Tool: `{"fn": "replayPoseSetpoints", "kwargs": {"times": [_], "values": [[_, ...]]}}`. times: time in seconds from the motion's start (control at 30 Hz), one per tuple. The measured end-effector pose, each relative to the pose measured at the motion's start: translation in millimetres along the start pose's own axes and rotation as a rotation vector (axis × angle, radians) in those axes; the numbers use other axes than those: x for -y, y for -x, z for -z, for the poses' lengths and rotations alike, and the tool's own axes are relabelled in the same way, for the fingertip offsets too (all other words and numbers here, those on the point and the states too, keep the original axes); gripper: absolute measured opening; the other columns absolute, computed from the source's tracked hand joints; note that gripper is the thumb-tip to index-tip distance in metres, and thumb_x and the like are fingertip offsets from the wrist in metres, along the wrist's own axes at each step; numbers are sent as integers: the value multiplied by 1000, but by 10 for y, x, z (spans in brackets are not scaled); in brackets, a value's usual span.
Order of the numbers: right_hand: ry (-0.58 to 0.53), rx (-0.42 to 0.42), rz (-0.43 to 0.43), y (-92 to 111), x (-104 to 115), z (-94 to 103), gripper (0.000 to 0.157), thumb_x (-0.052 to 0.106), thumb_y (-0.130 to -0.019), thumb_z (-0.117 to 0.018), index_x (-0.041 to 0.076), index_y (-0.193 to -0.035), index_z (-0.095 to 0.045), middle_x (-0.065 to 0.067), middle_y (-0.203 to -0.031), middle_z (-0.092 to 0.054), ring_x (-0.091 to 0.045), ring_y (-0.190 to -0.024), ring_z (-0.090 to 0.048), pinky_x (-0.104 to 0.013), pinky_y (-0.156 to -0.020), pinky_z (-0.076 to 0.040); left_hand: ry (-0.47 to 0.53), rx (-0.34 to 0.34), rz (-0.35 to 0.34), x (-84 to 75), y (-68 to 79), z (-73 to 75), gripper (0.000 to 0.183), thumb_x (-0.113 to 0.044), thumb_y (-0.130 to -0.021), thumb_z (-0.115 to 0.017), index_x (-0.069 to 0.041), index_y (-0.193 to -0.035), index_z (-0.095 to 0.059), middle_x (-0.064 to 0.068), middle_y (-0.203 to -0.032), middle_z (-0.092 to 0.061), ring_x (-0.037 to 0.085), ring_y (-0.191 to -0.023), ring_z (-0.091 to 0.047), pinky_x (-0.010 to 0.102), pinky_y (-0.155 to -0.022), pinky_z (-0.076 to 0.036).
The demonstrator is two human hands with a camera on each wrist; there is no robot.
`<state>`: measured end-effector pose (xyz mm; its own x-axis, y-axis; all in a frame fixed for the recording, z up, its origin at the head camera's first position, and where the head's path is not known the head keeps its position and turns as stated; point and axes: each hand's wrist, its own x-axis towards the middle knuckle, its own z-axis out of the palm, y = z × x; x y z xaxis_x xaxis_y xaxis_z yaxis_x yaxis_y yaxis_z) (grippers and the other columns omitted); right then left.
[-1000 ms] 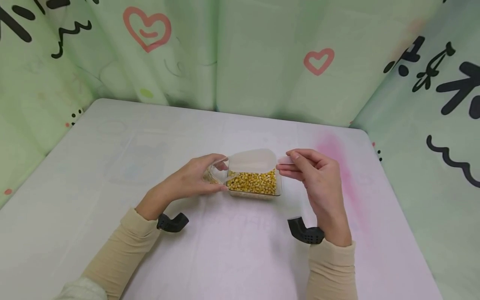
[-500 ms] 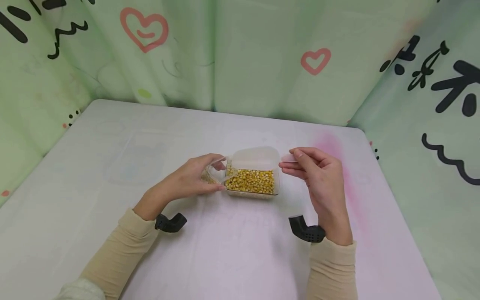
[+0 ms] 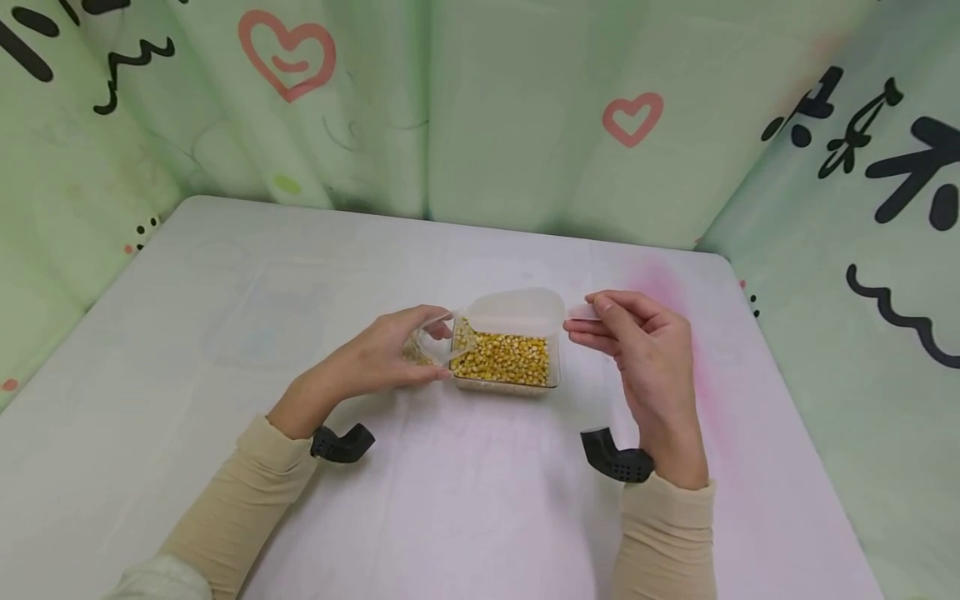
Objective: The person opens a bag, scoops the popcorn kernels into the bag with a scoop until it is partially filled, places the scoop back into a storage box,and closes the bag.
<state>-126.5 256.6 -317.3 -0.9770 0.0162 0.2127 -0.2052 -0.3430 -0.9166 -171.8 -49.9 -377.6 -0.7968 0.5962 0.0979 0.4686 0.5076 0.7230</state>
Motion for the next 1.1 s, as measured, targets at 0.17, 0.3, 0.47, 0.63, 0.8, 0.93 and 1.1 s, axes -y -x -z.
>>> {"fn": "replayPoseSetpoints", "kwargs": {"times": [0.17, 0.3, 0.47, 0.63, 0.8, 0.93, 1.1], "values": [[-5, -9, -2, -2, -3, 12, 12, -4, -94, -61, -11, -101, -68, -14, -92, -74, -27, -76, -76, -37, -73, -58, 5, 7, 13, -3, -1, 0, 71, -40, -84, -77, -10, -141, -47, 5, -125, -65, 18, -119, -57, 42, -104, -45], [-13, -12, 1, -10, -8, 24, 11, -4, -94, -60, -11, -99, -68, -14, -91, -74, -28, -75, -76, -38, -73, -58, 6, 8, 12, -1, -6, -1, 72, -40, -84, -78, -10, -142, -47, 5, -125, -65, 19, -119, -58, 42, -105, -45], [-2, -23, 3, -16, -3, 37, 12, -2, -94, -62, -11, -99, -68, -14, -91, -74, -28, -75, -76, -38, -74, -58, 5, 4, 3, 9, -16, 0, 72, -39, -84, -78, -9, -141, -47, 6, -124, -66, 19, -118, -58, 42, -105, -45], [39, -55, 1, -13, 13, 51, 16, 2, -93, -64, -12, -102, -67, -14, -93, -73, -27, -76, -76, -37, -73, -58, 7, 8, 3, 22, -23, -1, 72, -39, -84, -78, -9, -141, -47, 6, -124, -66, 19, -118, -59, 42, -104, -45], [61, -82, -9, -5, 29, 68, 21, 4, -92, -67, -12, -106, -67, -14, -95, -72, -27, -77, -76, -36, -73, -59, 20, 15, 15, 32, -20, -3, 72, -41, -84, -78, -9, -141, -48, 5, -124, -65, 18, -117, -58, 42, -102, -47], [91, -98, -18, 6, 43, 95, 23, 5, -91, -68, -12, -107, -67, -13, -97, -71, -27, -77, -76, -36, -73, -59, 18, 16, 17, 34, -19, -6, 71, -40, -84, -78, -10, -141, -48, 5, -123, -65, 17, -117, -58, 42, -102, -47], [141, -115, -29, 20, 72, 138, 24, 5, -91, -69, -14, -106, -66, -13, -96, -71, -27, -76, -76, -38, -73, -58, 19, 14, 25, 28, -21, -11, 71, -41, -84, -78, -11, -141, -48, 3, -123, -65, 17, -117, -58, 42, -103, -47]]}}
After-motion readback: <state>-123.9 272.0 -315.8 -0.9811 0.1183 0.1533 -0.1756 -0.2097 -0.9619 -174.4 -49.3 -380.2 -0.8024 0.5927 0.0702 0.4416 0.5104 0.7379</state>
